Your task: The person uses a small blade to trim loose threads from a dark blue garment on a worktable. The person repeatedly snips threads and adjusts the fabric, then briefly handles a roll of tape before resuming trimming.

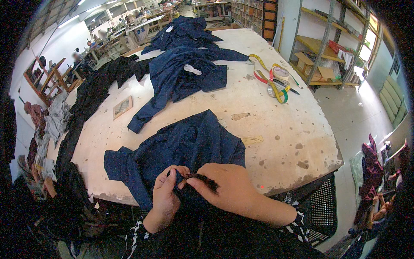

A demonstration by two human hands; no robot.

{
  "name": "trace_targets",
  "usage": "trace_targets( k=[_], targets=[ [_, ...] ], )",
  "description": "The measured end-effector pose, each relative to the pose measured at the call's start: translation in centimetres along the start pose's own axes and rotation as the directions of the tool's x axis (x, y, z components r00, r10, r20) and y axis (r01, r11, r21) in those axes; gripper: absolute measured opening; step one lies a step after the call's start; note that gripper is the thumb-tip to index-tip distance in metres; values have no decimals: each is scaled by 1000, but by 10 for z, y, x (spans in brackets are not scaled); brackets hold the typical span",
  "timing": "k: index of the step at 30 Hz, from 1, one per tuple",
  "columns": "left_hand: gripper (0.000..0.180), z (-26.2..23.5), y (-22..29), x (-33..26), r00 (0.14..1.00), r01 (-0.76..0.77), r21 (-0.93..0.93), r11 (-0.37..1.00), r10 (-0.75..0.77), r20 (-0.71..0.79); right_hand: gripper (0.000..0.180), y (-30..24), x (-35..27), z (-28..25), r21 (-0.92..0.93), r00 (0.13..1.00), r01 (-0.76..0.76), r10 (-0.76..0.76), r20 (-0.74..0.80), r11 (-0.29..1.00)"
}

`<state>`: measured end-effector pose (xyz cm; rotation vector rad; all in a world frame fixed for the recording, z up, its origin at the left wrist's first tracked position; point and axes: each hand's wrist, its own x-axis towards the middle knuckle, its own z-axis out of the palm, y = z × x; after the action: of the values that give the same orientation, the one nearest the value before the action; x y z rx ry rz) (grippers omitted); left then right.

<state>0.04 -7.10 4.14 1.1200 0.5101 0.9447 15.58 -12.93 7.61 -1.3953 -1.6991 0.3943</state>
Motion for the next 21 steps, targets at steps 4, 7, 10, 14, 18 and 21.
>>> trace_targets(
  k=[4, 7, 10, 14, 18, 21],
  targets=[
    [30, 0, -1, -1, 1000, 13, 6, 1000, -13, -5, 19, -2, -2, 4, -142, 994, 86, -96, -61, 986],
    [30, -1, -2, -2, 1000, 12, 8, 1000, -12, -5, 19, -4, -1, 3, -160, 991, 108, -119, -56, 981],
    [30, -1, -2, -2, 1000, 14, 11, 1000, -14, -1, 19, -3, -1, 5, -156, 987, 118, -133, -89, 981],
    [30, 1, -2, -2, 1000, 10, -10, 1000, -10, 9, 19, -3, -2, 4, -192, 984, 130, -150, -93, 973],
    [30, 0, -3, -2, 1000, 3, -21, 1000, -2, 21, 19, -3, -3, 4, -198, 984, 130, -152, -97, 972],
    [29, 1, -3, -1, 1000, -12, 4, 1000, 12, 9, 19, -6, -4, 3, -245, 986, 118, -144, -90, 962]
  ],
)
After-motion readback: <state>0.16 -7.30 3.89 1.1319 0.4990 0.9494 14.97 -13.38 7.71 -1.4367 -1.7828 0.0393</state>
